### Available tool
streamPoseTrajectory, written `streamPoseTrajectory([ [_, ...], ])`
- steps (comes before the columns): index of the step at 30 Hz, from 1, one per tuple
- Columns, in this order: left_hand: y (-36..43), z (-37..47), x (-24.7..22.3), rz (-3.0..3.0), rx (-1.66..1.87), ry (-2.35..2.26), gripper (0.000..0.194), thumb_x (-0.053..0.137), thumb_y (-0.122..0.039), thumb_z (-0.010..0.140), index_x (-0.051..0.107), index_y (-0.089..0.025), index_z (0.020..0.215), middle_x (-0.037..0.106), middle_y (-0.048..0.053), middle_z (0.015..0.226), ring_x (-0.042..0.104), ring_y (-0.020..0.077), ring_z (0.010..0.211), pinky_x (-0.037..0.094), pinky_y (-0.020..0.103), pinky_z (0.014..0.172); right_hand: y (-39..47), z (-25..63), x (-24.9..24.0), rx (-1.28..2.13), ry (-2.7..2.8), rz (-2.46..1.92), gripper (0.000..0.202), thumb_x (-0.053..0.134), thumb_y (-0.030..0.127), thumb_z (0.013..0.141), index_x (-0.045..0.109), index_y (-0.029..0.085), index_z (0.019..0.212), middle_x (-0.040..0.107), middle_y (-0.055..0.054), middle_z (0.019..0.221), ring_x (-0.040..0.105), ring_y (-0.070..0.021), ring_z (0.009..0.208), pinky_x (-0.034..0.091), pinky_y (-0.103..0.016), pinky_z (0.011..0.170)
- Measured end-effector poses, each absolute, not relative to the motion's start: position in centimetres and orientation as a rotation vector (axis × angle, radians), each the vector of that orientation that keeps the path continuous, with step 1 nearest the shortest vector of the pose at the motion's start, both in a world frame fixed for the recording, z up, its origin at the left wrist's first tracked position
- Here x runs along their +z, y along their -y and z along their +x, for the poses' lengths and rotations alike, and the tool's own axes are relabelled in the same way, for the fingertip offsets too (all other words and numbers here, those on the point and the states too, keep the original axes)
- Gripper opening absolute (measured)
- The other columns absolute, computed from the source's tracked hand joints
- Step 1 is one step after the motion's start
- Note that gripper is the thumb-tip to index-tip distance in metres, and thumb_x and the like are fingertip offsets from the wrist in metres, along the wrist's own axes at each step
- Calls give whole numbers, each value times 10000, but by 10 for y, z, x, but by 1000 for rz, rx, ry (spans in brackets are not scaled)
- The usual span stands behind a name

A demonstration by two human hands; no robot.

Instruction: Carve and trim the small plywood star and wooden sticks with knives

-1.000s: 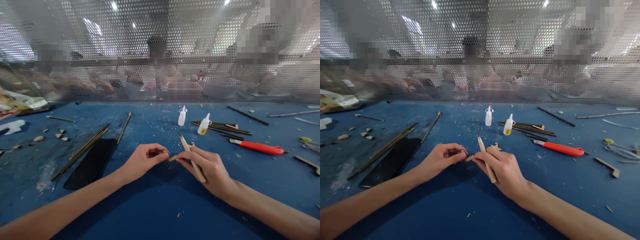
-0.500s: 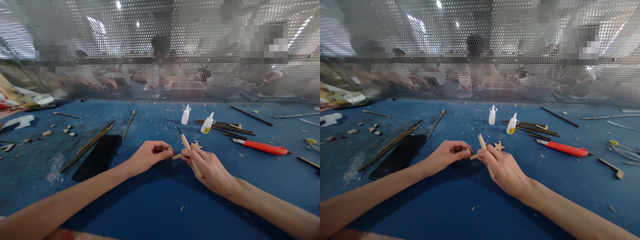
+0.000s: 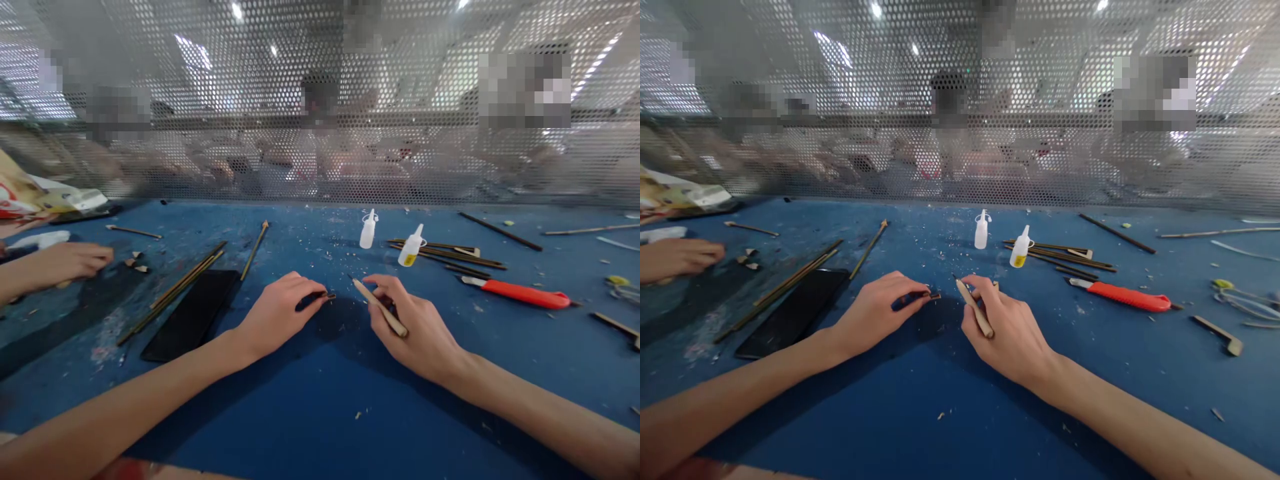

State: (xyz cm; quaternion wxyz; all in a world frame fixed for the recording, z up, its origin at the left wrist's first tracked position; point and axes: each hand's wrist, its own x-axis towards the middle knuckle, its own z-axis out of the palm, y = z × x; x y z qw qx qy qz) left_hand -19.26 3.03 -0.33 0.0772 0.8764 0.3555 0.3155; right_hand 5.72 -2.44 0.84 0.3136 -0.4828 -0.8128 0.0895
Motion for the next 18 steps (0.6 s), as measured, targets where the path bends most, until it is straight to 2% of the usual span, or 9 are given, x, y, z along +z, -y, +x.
streamPoseTrajectory([
  [4, -29, -190, -3, 2656, 949, -1091, 95, 640, -216, 951, 700, -179, 1015, 742, 27, 926, 626, 190, 874, 496, 301, 783, 21, 55, 7, 184, 2164, -1284, 277, 522, 222, 932, 591, 212, 1200, 720, -61, 1047, 670, -162, 725, 505, -294, 647],
  [8, -28, -191, 0, 2588, 888, -1213, 45, 663, -224, 924, 693, -194, 937, 714, 13, 872, 616, 193, 843, 483, 306, 758, 18, 54, 5, 196, 2187, -1209, 295, 472, 192, 976, 599, 225, 1240, 717, -59, 1132, 703, -183, 903, 549, -316, 780],
  [13, -29, -191, 0, 2486, 841, -1288, 93, 667, -293, 919, 707, -209, 918, 663, 4, 804, 614, 179, 793, 486, 290, 739, 16, 54, 1, 133, 2251, -1293, 346, 450, 201, 993, 571, 183, 1317, 720, -95, 1194, 738, -225, 906, 598, -380, 788],
  [16, -29, -190, 0, 2417, 826, -1318, 130, 663, -337, 918, 717, -219, 913, 649, 4, 800, 619, 170, 770, 494, 286, 732, 16, 55, -2, 60, 2306, -1305, 374, 422, 222, 1022, 580, 198, 1360, 732, -95, 1185, 734, -256, 996, 602, -433, 859],
  [18, -29, -190, 1, 2357, 820, -1327, 135, 664, -342, 915, 715, -217, 905, 647, 4, 810, 626, 157, 755, 503, 278, 733, 16, 55, -4, 49, 2329, -1324, 385, 420, 240, 1032, 586, 211, 1378, 749, -89, 1156, 741, -257, 984, 605, -447, 871],
])
